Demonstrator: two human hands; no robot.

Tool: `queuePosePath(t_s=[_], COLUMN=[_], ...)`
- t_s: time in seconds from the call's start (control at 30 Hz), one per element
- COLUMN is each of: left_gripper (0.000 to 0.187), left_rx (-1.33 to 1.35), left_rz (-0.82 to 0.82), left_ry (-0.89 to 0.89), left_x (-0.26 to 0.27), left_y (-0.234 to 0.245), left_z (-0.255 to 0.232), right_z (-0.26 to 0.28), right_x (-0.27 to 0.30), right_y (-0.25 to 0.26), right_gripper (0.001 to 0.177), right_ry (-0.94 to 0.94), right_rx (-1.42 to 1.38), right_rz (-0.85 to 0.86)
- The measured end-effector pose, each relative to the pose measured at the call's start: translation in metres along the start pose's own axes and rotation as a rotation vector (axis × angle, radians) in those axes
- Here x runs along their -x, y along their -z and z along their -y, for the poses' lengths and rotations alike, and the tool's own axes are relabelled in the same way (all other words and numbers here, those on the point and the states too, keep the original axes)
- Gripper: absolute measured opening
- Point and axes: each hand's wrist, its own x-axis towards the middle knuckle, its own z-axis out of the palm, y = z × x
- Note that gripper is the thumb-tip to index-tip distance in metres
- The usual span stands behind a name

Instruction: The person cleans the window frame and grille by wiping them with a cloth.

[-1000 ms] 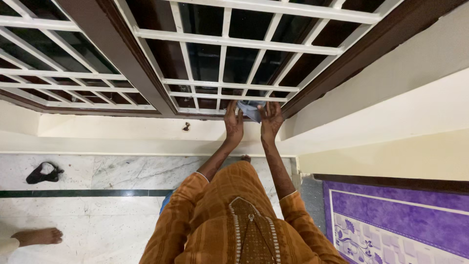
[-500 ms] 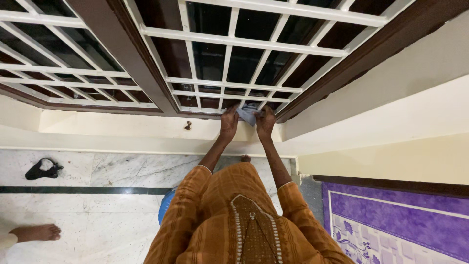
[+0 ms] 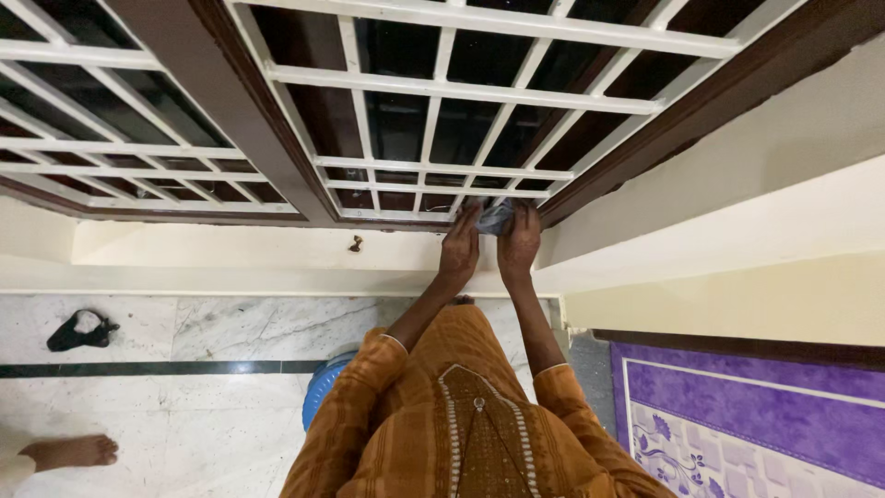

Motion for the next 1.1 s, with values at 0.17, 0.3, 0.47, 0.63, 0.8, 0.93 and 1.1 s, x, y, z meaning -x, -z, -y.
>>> queuePosePath(t_s=[0.17, 0.3, 0.47, 0.63, 0.8, 0.93, 1.1], left_gripper=[0.059, 0.068, 0.070, 0.072, 0.072, 0.071, 0.069], left_rx=[-1.014, -1.116, -1.267, -1.377, -1.450, -1.321, -1.306], left_rz=[0.156, 0.323, 0.401, 0.480, 0.467, 0.469, 0.401], left_ry=[-0.215, -0.140, -0.150, -0.021, -0.102, -0.057, -0.154], left_x=[-0.015, -0.003, 0.011, 0.032, 0.026, 0.006, -0.007], left_y=[-0.022, -0.009, 0.005, 0.012, 0.019, 0.007, 0.003], left_z=[0.021, 0.030, 0.027, 0.014, 0.005, 0.009, 0.021], right_z=[-0.023, -0.030, -0.014, -0.011, -0.011, -0.021, -0.025], right_x=[0.031, 0.050, 0.059, 0.074, 0.071, 0.052, 0.048], right_y=[-0.043, -0.053, -0.046, -0.038, -0.044, -0.059, -0.070], right_gripper=[0.047, 0.059, 0.060, 0.062, 0.061, 0.064, 0.061], right_ry=[-0.061, 0.073, 0.015, 0.045, -0.012, 0.025, -0.041], right_rx=[0.044, 0.162, 0.144, 0.084, 0.204, 0.263, 0.292], right_rz=[0.222, 0.297, 0.302, 0.267, 0.330, 0.365, 0.370])
